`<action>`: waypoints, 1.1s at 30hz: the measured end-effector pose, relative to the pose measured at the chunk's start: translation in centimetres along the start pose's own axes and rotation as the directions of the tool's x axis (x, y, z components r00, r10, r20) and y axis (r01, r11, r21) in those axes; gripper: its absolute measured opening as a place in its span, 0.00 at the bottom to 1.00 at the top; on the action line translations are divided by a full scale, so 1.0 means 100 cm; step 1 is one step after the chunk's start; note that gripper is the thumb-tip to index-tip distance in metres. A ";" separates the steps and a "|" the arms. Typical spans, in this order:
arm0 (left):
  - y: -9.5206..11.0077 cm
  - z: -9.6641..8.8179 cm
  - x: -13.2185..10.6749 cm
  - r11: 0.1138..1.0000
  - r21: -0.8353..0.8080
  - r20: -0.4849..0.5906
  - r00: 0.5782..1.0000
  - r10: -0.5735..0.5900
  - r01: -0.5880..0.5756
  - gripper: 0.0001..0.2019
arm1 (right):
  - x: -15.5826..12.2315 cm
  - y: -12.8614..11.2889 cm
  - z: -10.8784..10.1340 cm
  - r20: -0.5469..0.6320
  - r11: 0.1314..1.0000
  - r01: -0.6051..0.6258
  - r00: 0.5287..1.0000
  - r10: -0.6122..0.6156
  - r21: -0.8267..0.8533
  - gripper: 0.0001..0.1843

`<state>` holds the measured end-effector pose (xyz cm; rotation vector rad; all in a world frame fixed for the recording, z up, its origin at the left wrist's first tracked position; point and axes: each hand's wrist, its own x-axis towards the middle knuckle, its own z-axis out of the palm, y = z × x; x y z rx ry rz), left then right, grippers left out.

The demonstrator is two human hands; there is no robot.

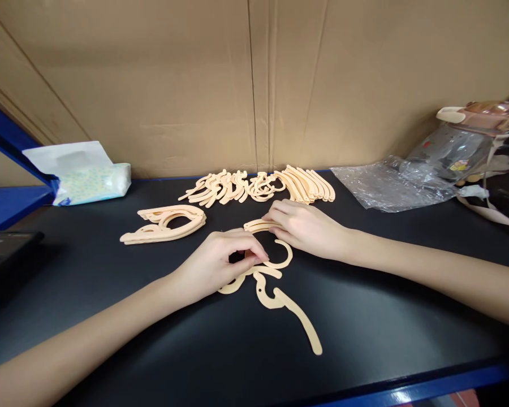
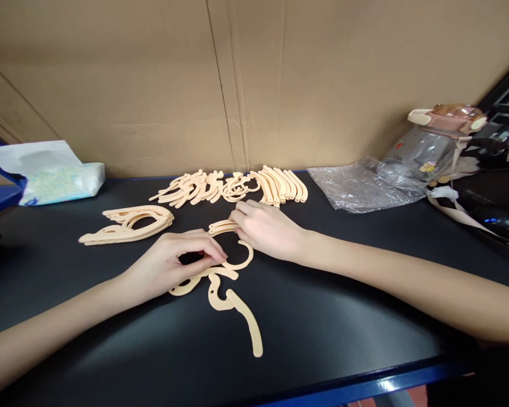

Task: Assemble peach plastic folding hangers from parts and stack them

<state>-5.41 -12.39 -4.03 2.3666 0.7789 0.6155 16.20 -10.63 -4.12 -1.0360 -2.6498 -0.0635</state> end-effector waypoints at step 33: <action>-0.030 -0.010 0.003 0.950 0.314 -0.195 0.978 0.072 -0.007 0.11 | -0.046 -0.010 -0.015 -0.162 0.968 0.203 0.960 -0.227 -0.151 0.13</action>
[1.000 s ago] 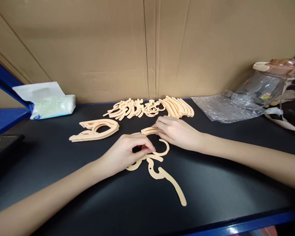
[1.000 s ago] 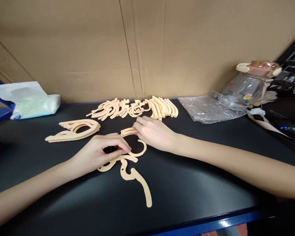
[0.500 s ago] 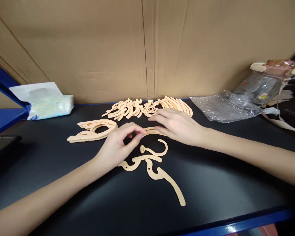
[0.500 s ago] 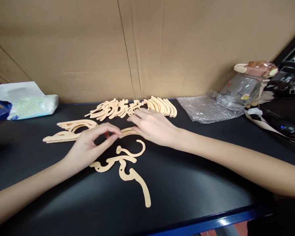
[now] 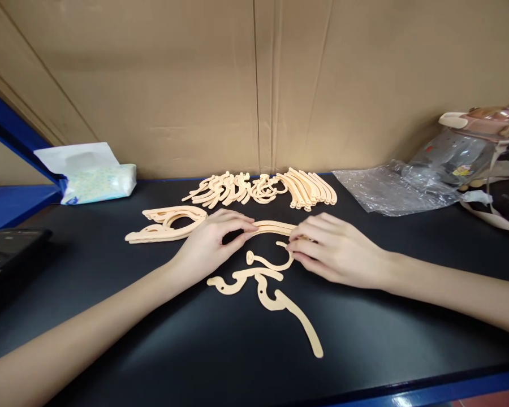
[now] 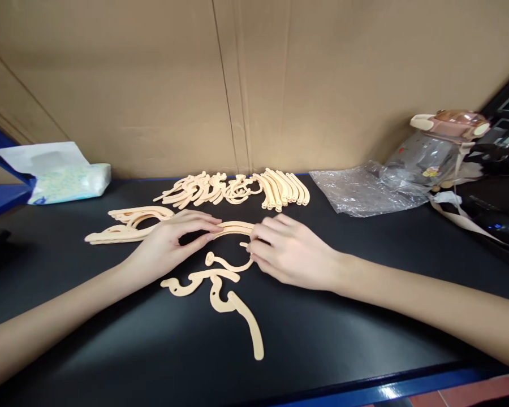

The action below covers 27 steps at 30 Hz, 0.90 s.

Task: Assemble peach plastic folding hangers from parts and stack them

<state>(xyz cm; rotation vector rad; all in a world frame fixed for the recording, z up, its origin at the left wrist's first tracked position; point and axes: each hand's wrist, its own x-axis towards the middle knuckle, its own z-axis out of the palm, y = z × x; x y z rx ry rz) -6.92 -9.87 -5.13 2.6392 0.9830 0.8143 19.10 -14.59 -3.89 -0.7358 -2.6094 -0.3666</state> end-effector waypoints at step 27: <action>0.003 -0.004 0.004 0.992 -0.061 0.014 0.993 -0.114 0.114 0.12 | -0.012 0.000 0.003 0.001 0.974 0.056 0.998 -0.057 0.218 0.12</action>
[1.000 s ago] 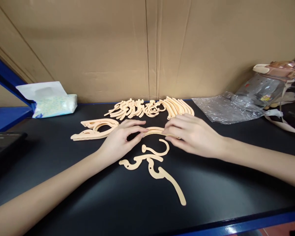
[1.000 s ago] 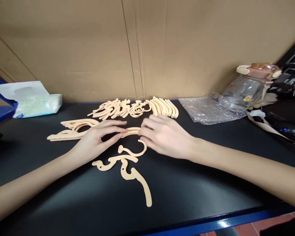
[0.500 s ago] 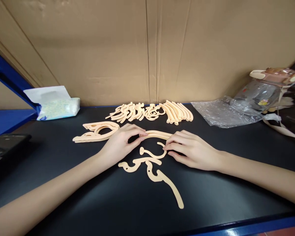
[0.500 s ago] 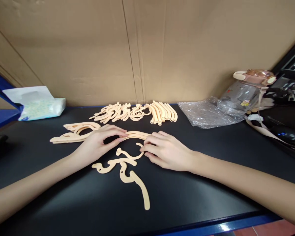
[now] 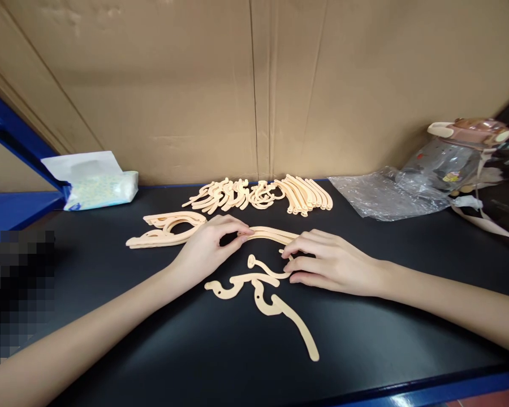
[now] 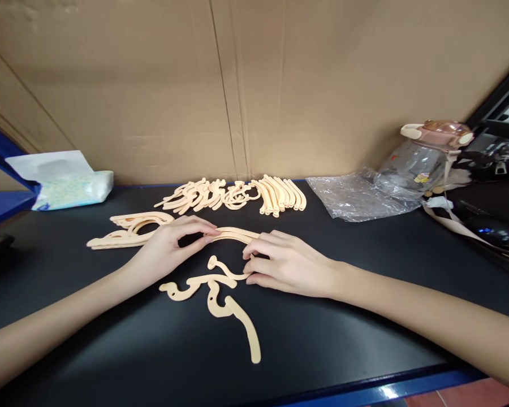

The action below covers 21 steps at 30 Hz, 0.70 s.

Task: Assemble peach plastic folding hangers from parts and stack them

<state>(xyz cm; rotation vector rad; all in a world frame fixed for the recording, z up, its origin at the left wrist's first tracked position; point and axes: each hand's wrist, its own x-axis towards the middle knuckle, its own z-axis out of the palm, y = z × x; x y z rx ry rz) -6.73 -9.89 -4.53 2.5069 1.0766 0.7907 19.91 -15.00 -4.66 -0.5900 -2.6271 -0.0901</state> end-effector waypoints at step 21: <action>0.020 -0.002 -0.009 0.960 0.098 0.131 0.959 0.251 -0.264 0.09 | -0.001 0.002 0.003 -0.032 0.996 -0.040 0.999 0.038 -0.076 0.10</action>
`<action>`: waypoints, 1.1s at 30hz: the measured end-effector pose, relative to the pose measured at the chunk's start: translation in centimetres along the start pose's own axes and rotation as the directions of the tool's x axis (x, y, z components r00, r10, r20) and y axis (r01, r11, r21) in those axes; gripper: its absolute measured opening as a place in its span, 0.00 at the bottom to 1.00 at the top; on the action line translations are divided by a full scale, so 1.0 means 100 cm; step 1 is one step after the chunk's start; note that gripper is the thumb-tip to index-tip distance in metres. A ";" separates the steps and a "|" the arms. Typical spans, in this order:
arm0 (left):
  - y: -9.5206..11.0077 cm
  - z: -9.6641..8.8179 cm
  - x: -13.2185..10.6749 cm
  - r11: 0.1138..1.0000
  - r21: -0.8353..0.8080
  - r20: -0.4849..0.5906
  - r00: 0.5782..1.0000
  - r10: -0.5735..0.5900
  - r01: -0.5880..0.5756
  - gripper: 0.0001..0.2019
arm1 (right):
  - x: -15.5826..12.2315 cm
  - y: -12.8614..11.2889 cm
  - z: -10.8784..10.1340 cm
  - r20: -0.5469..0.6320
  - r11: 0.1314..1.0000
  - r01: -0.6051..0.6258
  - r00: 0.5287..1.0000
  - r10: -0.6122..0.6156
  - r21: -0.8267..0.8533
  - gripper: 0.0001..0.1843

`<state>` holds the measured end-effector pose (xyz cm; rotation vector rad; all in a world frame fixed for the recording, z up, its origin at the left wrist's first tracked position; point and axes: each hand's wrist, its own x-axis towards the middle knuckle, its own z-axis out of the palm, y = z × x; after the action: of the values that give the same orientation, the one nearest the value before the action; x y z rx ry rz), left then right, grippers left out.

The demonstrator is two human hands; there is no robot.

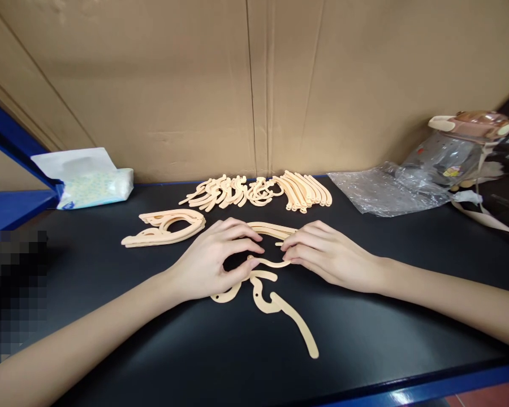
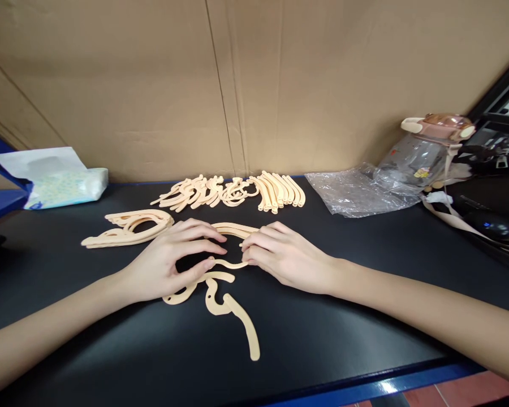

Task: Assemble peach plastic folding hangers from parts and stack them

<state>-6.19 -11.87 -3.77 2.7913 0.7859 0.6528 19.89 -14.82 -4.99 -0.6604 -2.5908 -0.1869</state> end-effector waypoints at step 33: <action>0.034 0.019 0.015 0.897 -0.356 0.037 0.963 -0.266 0.261 0.11 | 0.000 -0.011 0.003 -0.131 0.982 -0.132 0.980 0.149 0.135 0.11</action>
<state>-2.60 -14.03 -4.03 2.3027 0.9221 0.6843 19.26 -15.72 -5.28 -0.7531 -2.3886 -0.0231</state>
